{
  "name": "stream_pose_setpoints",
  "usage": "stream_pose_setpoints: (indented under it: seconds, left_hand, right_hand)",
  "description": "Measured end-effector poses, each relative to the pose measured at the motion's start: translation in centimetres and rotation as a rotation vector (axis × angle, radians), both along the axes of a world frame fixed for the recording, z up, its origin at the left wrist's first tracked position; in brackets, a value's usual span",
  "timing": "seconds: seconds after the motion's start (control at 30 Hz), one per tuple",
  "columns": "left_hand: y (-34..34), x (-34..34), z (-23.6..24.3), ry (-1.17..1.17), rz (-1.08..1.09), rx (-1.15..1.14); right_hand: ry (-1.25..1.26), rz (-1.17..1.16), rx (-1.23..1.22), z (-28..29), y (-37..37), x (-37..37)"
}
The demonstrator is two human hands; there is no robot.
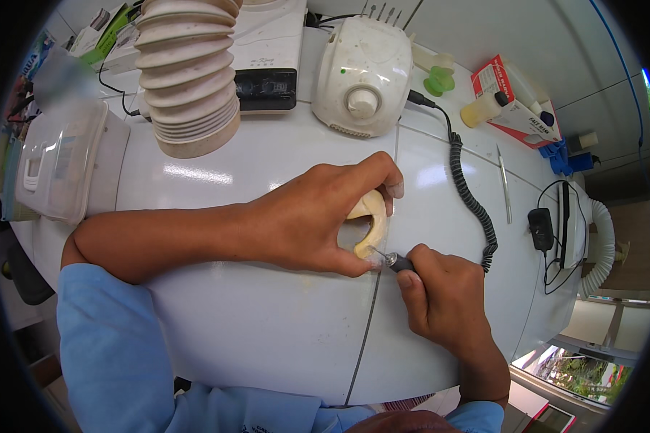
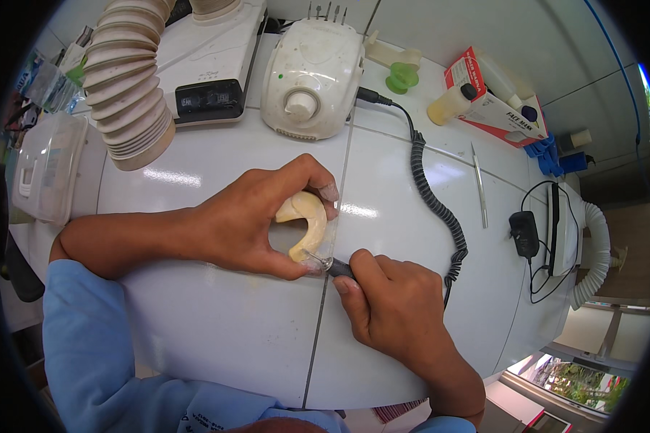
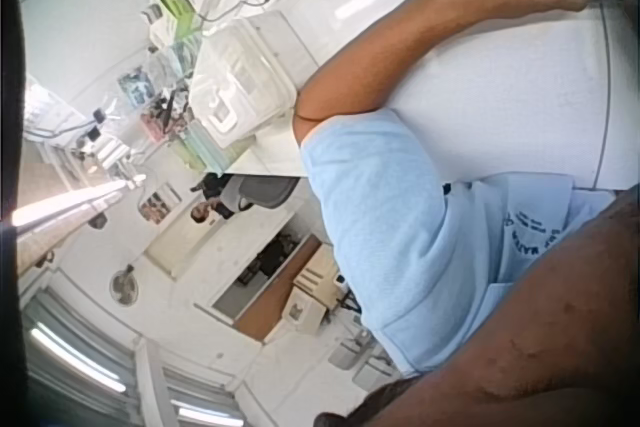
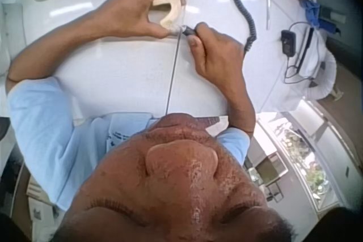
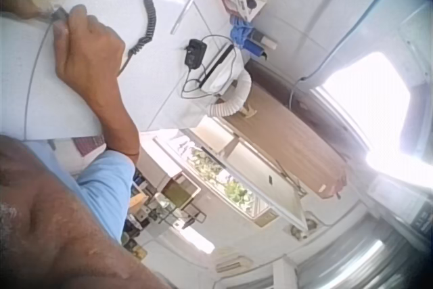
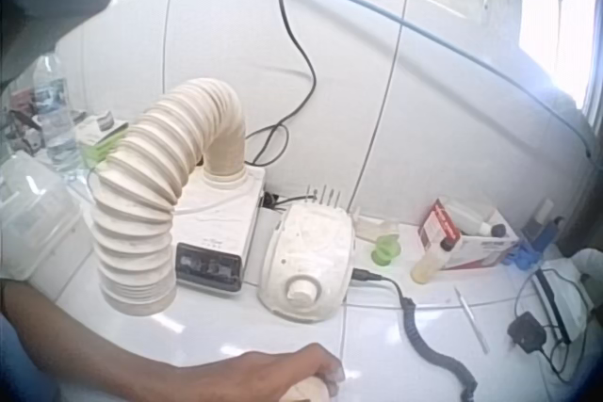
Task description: The person trims a dental mold using a rotary tool held in their right hand while securing the mold with their left hand.
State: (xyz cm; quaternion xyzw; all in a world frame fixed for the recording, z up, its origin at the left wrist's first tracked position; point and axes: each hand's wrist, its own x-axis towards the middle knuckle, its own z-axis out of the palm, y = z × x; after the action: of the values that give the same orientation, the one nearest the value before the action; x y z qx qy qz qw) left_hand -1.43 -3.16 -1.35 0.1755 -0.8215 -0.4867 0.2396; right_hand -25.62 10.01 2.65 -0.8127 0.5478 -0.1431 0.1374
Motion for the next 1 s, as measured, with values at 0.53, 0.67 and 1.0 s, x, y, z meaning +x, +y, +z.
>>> stream_pose_setpoints:
  seconds: [0.53, 0.67, 1.0]
  left_hand:
    - [0.04, 0.01, -0.02, -0.007, -0.008, 0.008]
    - [0.04, 0.01, 0.02, -0.006, -0.008, 0.016]
    - [0.16, 0.06, 0.05, -0.023, -0.003, 0.012]
  right_hand:
    - [0.010, -0.003, -0.002, -0.18, 0.05, 0.09]
    - [0.016, -0.039, 0.020, 0.00, 0.19, 0.24]
    - [0.011, -0.051, 0.048, 0.10, 0.17, 0.22]
